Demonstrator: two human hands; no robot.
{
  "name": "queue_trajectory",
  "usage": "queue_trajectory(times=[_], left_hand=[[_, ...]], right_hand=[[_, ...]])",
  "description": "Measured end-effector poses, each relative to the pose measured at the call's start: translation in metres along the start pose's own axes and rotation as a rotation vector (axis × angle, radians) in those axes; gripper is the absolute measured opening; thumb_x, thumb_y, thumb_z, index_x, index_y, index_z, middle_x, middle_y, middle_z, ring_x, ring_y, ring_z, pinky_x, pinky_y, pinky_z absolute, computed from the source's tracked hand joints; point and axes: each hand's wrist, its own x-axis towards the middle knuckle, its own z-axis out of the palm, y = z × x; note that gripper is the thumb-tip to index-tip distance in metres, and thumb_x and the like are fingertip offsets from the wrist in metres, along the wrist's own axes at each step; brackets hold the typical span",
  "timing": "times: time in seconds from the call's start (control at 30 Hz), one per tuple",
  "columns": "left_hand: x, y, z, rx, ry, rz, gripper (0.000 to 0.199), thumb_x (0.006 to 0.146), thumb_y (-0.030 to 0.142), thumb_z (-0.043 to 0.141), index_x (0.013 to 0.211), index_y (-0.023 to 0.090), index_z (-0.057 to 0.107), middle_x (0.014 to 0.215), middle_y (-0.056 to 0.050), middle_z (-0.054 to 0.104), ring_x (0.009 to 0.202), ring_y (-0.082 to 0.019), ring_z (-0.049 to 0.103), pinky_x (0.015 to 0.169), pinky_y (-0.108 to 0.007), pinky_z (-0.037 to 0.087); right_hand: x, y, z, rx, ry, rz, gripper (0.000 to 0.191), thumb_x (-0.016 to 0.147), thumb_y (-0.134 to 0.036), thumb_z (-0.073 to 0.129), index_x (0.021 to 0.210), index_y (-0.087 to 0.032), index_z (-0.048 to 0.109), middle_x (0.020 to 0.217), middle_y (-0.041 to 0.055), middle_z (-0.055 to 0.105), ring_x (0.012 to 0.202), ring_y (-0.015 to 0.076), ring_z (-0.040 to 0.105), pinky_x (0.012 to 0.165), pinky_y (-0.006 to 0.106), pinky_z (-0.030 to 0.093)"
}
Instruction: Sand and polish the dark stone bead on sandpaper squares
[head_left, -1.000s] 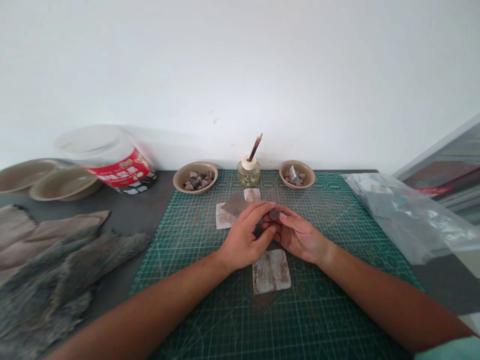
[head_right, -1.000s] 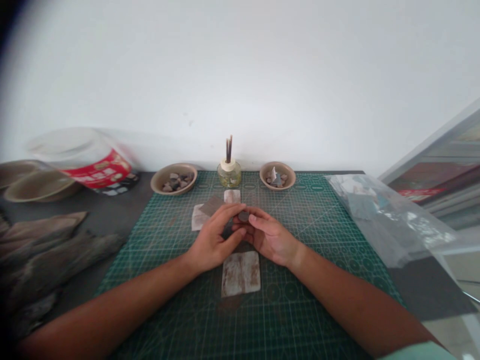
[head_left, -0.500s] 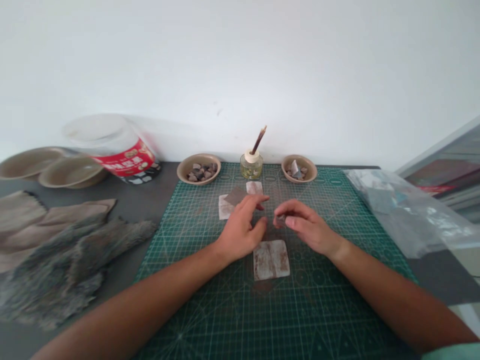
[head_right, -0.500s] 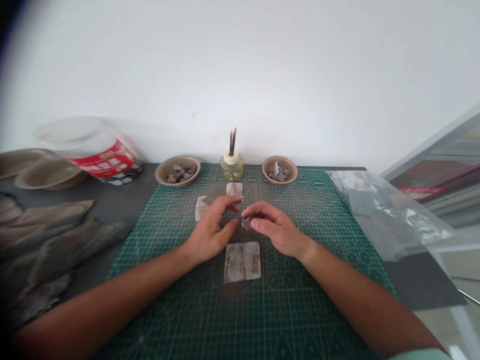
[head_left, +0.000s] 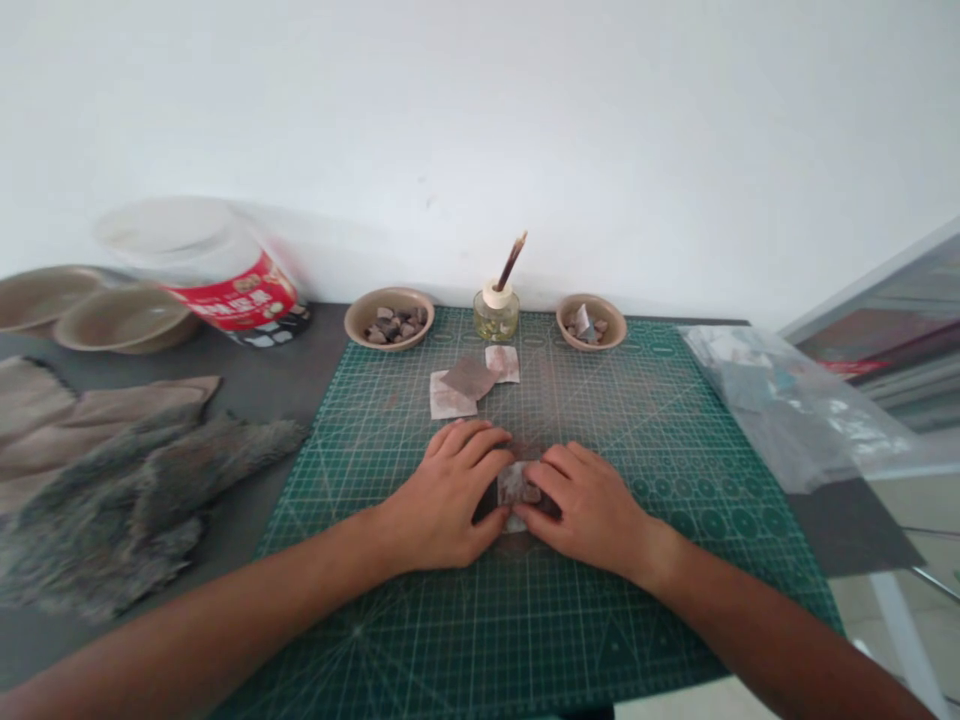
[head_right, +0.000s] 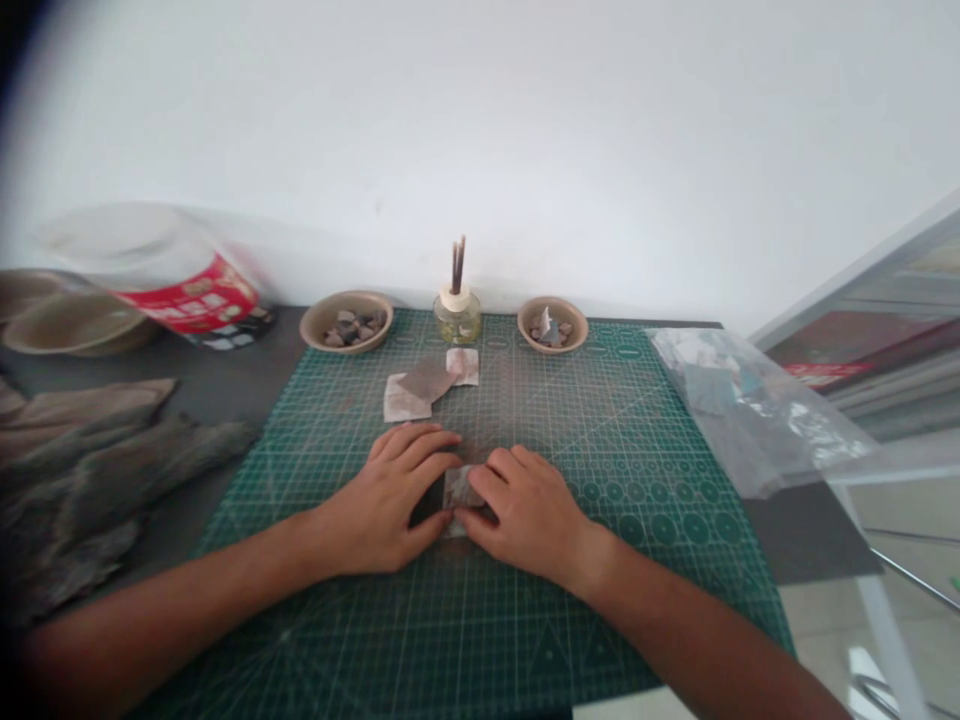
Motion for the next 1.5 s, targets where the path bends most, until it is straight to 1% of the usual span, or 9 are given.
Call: queue_trajectory(times=[0.1,0.3,0.6,0.97,1.13,1.27,1.37,1.43,1.5], left_hand=[[0.002,-0.003,-0.004,0.009,-0.016,-0.004,0.044,0.081,0.034,0.067,0.122,0.021,0.061,0.139,-0.01,0.055,0.134,-0.034,0.041,0.113,-0.054,0.03],[-0.001,-0.003,-0.006,0.023,-0.065,-0.016,0.04,0.086,0.043,0.064,0.12,0.023,0.063,0.129,-0.01,0.055,0.116,-0.032,0.049,0.099,-0.051,0.038],[-0.003,-0.003,-0.007,0.064,-0.078,0.014,0.034,0.087,0.044,0.065,0.115,0.025,0.067,0.119,-0.009,0.058,0.102,-0.028,0.05,0.086,-0.045,0.037],[-0.01,0.0,-0.009,0.095,-0.073,0.036,0.046,0.087,0.051,0.065,0.124,0.023,0.065,0.111,-0.009,0.058,0.099,-0.028,0.051,0.085,-0.044,0.039],[-0.01,-0.002,-0.008,0.092,-0.067,0.029,0.042,0.086,0.05,0.067,0.119,0.024,0.067,0.111,-0.009,0.057,0.099,-0.028,0.05,0.084,-0.044,0.038],[-0.011,-0.002,-0.007,0.096,-0.064,0.008,0.041,0.086,0.052,0.067,0.118,0.025,0.067,0.106,-0.009,0.056,0.095,-0.027,0.05,0.081,-0.043,0.039],[-0.011,-0.003,-0.006,0.092,-0.066,0.005,0.039,0.086,0.052,0.067,0.115,0.026,0.067,0.102,-0.008,0.055,0.093,-0.026,0.05,0.08,-0.041,0.038],[-0.011,-0.003,-0.006,0.081,-0.073,0.004,0.039,0.085,0.052,0.068,0.114,0.026,0.067,0.102,-0.008,0.054,0.093,-0.026,0.05,0.08,-0.04,0.038],[-0.011,-0.004,-0.006,0.074,-0.07,-0.001,0.039,0.085,0.052,0.069,0.114,0.027,0.067,0.103,-0.007,0.054,0.093,-0.026,0.05,0.08,-0.041,0.038]], right_hand=[[-0.001,0.002,-0.004,0.089,0.045,-0.066,0.025,0.089,-0.026,0.065,0.112,-0.016,0.065,0.11,0.0105,0.066,0.095,0.0257,0.055,0.087,0.042,0.047],[-0.006,0.004,-0.007,0.045,-0.057,-0.114,0.012,0.097,-0.021,0.057,0.097,-0.019,0.069,0.096,0.0072,0.068,0.089,0.0239,0.054,0.084,0.041,0.046],[-0.007,0.005,-0.008,0.056,-0.106,-0.141,0.014,0.096,-0.014,0.056,0.099,-0.019,0.069,0.106,0.01,0.069,0.093,0.0247,0.057,0.087,0.042,0.049],[-0.002,0.008,-0.01,-0.027,-0.112,-0.135,0.013,0.097,-0.015,0.057,0.101,-0.018,0.068,0.109,0.0078,0.071,0.091,0.024,0.059,0.085,0.041,0.046],[0.001,0.003,-0.011,-0.005,-0.171,-0.27,0.014,0.097,-0.014,0.054,0.099,-0.019,0.067,0.111,0.0072,0.072,0.093,0.0225,0.06,0.085,0.039,0.044],[0.004,0.004,-0.017,-0.084,-0.171,-0.137,0.012,0.098,-0.016,0.055,0.096,-0.018,0.066,0.105,0.0081,0.072,0.09,0.023,0.058,0.083,0.04,0.042],[0.003,0.004,-0.019,-0.024,-0.243,-0.241,0.012,0.098,-0.017,0.056,0.092,-0.02,0.066,0.102,0.0053,0.072,0.09,0.0216,0.058,0.082,0.038,0.041],[0.003,0.003,-0.019,-0.048,-0.216,-0.296,0.014,0.098,-0.015,0.054,0.092,-0.02,0.066,0.104,0.0055,0.072,0.089,0.0217,0.057,0.08,0.039,0.039],[0.003,0.005,-0.018,-0.131,-0.157,-0.242,0.015,0.098,-0.014,0.053,0.092,-0.019,0.066,0.106,0.0068,0.072,0.088,0.0226,0.056,0.078,0.04,0.038]])
